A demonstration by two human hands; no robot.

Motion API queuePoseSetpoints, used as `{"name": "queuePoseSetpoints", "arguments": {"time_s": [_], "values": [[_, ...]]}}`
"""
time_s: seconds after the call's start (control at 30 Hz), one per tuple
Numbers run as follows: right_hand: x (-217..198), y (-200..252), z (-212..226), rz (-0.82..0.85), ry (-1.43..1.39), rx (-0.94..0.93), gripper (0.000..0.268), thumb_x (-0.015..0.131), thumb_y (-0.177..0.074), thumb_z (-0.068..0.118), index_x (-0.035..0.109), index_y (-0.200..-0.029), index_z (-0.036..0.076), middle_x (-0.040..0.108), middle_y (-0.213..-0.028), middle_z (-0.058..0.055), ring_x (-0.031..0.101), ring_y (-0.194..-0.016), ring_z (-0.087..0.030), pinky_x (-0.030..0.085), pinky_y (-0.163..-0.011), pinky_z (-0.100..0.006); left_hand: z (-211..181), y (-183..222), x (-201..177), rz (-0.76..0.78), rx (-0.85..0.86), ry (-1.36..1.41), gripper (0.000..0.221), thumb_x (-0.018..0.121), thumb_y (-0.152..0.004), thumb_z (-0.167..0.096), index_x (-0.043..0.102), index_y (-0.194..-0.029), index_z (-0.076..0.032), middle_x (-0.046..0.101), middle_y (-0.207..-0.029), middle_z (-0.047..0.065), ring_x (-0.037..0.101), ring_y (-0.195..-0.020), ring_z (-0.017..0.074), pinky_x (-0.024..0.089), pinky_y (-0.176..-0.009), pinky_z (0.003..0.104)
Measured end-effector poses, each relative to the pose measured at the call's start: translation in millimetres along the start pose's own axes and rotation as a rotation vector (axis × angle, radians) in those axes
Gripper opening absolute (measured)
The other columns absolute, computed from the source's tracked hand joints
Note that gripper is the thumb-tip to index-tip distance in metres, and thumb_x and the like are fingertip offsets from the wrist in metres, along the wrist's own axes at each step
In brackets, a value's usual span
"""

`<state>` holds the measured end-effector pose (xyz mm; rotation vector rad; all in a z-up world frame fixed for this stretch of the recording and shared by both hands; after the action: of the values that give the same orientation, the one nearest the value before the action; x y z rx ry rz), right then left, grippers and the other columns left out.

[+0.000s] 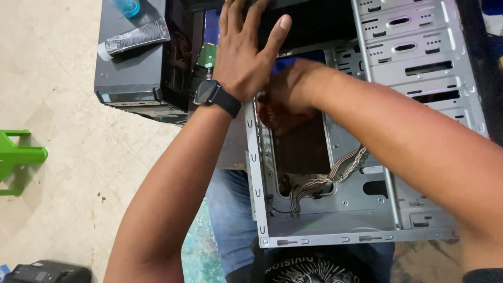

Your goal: Cleaning the interior and exterior of a desktop computer case using a cloth

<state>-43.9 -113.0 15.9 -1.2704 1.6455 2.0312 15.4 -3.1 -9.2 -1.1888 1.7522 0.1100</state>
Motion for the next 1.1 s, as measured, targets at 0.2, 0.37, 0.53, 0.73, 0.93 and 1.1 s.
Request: {"name": "queuePoseSetpoints", "arguments": {"time_s": [0.2, 0.37, 0.53, 0.73, 0.93, 1.1], "values": [[-17.0, 20.4, -2.8, 0.059, -0.113, 0.128, 0.048, 0.054, -0.092, 0.050, 0.063, -0.134, 0.028, 0.065, -0.138, -0.009, 0.061, -0.130, -0.032, 0.052, -0.101, -0.043, -6.7, 0.7, -5.0, 0.052, -0.091, 0.026, 0.063, 0.041, -0.103, -0.062, 0.051, -0.150, -0.020, 0.036, -0.161, 0.018, 0.016, -0.155, 0.0400, 0.020, -0.127, 0.055], [35.3, -43.7, -39.9, -0.155, 0.042, 0.299, 0.045, 0.055, -0.098, 0.037, 0.053, -0.142, 0.028, 0.057, -0.141, -0.001, 0.054, -0.130, -0.028, 0.044, -0.101, -0.046, -0.7, 3.2, 0.7, -0.017, -0.001, 0.002, 0.062, 0.041, -0.104, -0.063, 0.055, -0.144, -0.018, 0.042, -0.154, 0.015, 0.025, -0.151, 0.0389, 0.027, -0.127, 0.056], [32.8, -29.8, -37.1, 0.282, -0.053, 0.558, 0.111, 0.076, -0.082, 0.057, 0.005, -0.166, 0.036, 0.040, -0.163, 0.003, 0.041, -0.152, -0.026, 0.056, -0.103, -0.049, -5.3, 1.2, -3.4, -0.026, 0.030, 0.030, 0.060, 0.039, -0.104, -0.063, 0.056, -0.141, -0.018, 0.044, -0.150, 0.015, 0.031, -0.148, 0.0385, 0.032, -0.123, 0.056], [-5.4, 7.7, -24.8, 0.156, -0.259, 0.241, 0.036, 0.064, -0.076, 0.022, 0.082, -0.103, 0.007, 0.080, -0.102, -0.015, 0.074, -0.089, -0.029, 0.055, -0.070, -0.037, -9.4, -1.3, -6.8, 0.017, -0.062, 0.058, 0.062, 0.042, -0.103, -0.062, 0.054, -0.146, -0.019, 0.041, -0.155, 0.015, 0.020, -0.153, 0.0400, 0.021, -0.127, 0.053], [48.0, -56.2, -64.6, 0.037, 0.121, 0.565, 0.067, 0.055, -0.099, 0.045, 0.032, -0.161, 0.031, 0.049, -0.160, 0.000, 0.048, -0.148, -0.026, 0.039, -0.110, -0.041, -9.1, 0.3, -8.2, 0.030, -0.051, 0.065, 0.066, 0.037, -0.103, -0.065, 0.052, -0.148, -0.019, 0.036, -0.159, 0.015, 0.015, -0.155, 0.0395, 0.021, -0.128, 0.056], [18.9, -23.2, -47.2, 0.111, 0.010, 0.318, 0.050, 0.069, -0.092, 0.024, 0.062, -0.140, 0.014, 0.067, -0.138, -0.017, 0.062, -0.131, -0.033, 0.056, -0.101, -0.039, -5.2, -0.2, -2.1, 0.032, -0.100, 0.080, 0.067, 0.040, -0.101, -0.066, 0.052, -0.149, -0.021, 0.035, -0.161, 0.017, 0.013, -0.155, 0.0400, 0.026, -0.125, 0.057]]}}
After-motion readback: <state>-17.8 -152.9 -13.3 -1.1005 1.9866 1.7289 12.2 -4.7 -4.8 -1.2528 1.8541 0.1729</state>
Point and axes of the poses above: each hand's wrist, its own y-axis away from the middle knuckle, its own x-axis out of the palm, z = x × y, the point moved 1 cm from there along -y, towards the middle knuckle
